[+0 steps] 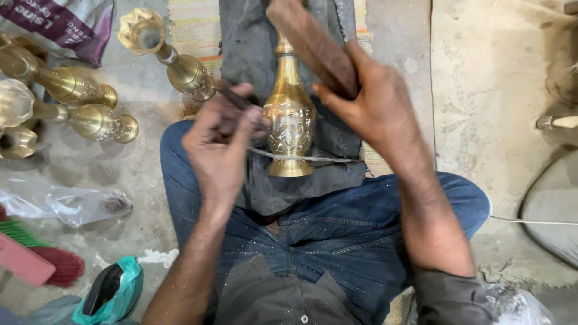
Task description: The person sits cross-legged on the floor holding a brass vase steady with one hand while striking a chisel with a wooden mallet to engrave decorative patterns into the vase surface. The person periodically repositions the chisel and rotates the vase to work on different areas of the design.
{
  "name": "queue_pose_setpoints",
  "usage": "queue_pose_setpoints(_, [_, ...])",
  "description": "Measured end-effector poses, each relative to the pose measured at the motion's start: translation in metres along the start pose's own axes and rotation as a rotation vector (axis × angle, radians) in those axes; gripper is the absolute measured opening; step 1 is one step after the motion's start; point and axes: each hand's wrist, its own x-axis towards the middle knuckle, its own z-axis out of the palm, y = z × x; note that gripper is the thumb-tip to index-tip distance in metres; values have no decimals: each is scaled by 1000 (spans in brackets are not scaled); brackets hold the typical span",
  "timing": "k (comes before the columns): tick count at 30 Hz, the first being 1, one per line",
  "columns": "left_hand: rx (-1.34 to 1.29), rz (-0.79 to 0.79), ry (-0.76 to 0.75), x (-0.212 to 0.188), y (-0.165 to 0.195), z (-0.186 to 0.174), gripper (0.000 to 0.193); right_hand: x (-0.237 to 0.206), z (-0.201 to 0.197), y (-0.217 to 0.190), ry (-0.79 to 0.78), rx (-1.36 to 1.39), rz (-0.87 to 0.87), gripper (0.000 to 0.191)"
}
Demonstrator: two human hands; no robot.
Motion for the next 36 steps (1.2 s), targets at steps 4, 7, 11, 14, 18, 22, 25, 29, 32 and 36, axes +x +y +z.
queue_pose_setpoints(4, [-57, 7, -73, -13, -9, 6, 34, -15, 16, 11, -25, -26, 90, 47])
queue_pose_setpoints(7, [-81, -8, -69, -10, -15, 3, 34, -21, 20, 12, 25, 95, 126, 53])
queue_pose_setpoints(11, [-22, -59, -30, 2, -20, -7, 36, -27, 27, 8, -15, 330, 307, 67])
queue_pose_setpoints(14, [4, -65, -33, 6, -23, -8, 34, -31, 32, 6, -53, 329, 229, 72])
queue_pose_setpoints(18, [184, -24, -39, 4, -22, -3, 28, -28, 31, 8, -111, 353, 276, 72])
queue_pose_setpoints(22, [261, -6, 3, 4, -18, 0, 29, -17, 28, 12, -210, 458, 407, 75])
queue_pose_setpoints(25, [301, 26, -5, 5, -17, 1, 29, -15, 27, 13, -244, 485, 420, 77])
queue_pose_setpoints(29, [167, 61, -32, 2, -22, -1, 29, -19, 25, 4, -259, 590, 428, 75])
queue_pose_setpoints(32, [132, 53, -13, -6, -27, -8, 29, -21, 17, -12, -252, 444, 460, 67])
queue_pose_setpoints(36, [163, -93, 16, -14, -30, -19, 30, -31, -1, -47, -69, 224, 476, 50])
